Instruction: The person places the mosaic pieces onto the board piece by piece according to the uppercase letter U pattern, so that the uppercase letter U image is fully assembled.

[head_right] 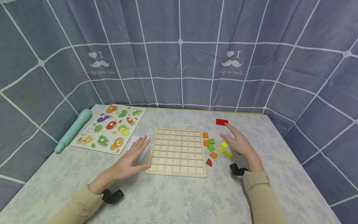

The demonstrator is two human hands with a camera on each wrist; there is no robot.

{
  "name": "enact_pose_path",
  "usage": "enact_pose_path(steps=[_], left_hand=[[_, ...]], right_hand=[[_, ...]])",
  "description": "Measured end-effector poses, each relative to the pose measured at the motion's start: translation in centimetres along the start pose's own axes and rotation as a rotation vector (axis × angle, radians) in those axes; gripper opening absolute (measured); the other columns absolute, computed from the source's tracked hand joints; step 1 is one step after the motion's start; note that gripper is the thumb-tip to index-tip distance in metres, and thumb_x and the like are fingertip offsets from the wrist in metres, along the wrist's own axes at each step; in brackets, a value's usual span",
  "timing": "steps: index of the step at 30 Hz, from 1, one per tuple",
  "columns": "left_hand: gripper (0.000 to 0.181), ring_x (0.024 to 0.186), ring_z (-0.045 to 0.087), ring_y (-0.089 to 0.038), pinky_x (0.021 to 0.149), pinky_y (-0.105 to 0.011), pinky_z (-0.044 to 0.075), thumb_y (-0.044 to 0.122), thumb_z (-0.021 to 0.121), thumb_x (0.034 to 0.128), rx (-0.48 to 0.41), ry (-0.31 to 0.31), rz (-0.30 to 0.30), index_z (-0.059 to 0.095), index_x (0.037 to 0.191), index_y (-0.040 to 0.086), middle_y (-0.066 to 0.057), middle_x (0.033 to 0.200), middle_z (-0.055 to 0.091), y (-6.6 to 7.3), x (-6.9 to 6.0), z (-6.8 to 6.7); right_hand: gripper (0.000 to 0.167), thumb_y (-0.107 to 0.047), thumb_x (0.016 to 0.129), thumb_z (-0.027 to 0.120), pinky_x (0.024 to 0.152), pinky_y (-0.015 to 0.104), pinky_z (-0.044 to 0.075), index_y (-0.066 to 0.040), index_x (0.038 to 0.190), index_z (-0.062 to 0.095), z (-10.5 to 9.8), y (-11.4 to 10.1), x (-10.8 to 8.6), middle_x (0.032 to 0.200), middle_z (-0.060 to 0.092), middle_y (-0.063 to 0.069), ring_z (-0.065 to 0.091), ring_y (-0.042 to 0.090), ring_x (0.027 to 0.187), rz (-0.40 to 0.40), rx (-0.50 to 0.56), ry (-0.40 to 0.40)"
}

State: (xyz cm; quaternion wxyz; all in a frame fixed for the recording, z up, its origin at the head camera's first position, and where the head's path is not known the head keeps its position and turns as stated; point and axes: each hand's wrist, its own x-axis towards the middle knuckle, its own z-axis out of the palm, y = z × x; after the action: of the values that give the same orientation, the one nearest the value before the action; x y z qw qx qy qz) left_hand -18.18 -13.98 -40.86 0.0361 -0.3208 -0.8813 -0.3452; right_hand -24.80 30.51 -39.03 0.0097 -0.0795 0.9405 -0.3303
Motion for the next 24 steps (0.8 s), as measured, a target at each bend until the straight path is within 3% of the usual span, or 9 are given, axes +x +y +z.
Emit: enact_pose_path(steps=[6,11,19,24], left_hand=[[0.067,0.14,0.021,-0.027,0.111,-0.053,0.021,0.036,0.065,0.0883,-0.188,0.103,-0.044,0.037,0.145,0.013,-0.005,0.153,0.026,-0.5,-0.8,2.3],[0.06,0.135,0.033,-0.026,0.109,-0.048,0.028,0.029,0.069,0.0861,-0.3,0.152,-0.085,0.048,0.138,0.008,-0.011,0.146,0.038,-1.1,-1.0,3.3],[0.061,0.124,0.048,-0.026,0.103,-0.038,0.04,0.034,0.077,0.0771,-0.241,0.129,-0.168,0.059,0.126,0.003,-0.01,0.133,0.053,-1.8,-0.7,3.8],[0.063,0.122,0.049,-0.028,0.1,-0.039,0.042,0.037,0.08,0.0729,-0.231,0.1,-0.163,0.062,0.122,0.0,-0.011,0.132,0.055,-1.8,-0.6,3.7]], right_hand=[[0.068,-0.043,0.092,0.056,0.101,0.06,0.034,-0.004,0.144,0.035,1.2,0.9,0.5,0.145,0.033,0.022,0.035,0.041,0.127,-0.015,0.137,0.083],[0.063,-0.04,0.092,0.058,0.101,0.059,0.035,-0.003,0.14,0.041,2.1,2.0,0.5,0.14,0.039,0.022,0.038,0.041,0.125,-0.009,0.166,0.074],[0.064,-0.044,0.09,0.06,0.098,0.06,0.038,-0.004,0.138,0.045,2.3,3.1,0.2,0.135,0.044,0.025,0.042,0.045,0.122,0.049,0.164,0.068],[0.06,-0.038,0.091,0.061,0.098,0.059,0.038,-0.002,0.137,0.045,2.4,3.8,0.4,0.132,0.047,0.026,0.044,0.044,0.12,0.056,0.172,0.064]])
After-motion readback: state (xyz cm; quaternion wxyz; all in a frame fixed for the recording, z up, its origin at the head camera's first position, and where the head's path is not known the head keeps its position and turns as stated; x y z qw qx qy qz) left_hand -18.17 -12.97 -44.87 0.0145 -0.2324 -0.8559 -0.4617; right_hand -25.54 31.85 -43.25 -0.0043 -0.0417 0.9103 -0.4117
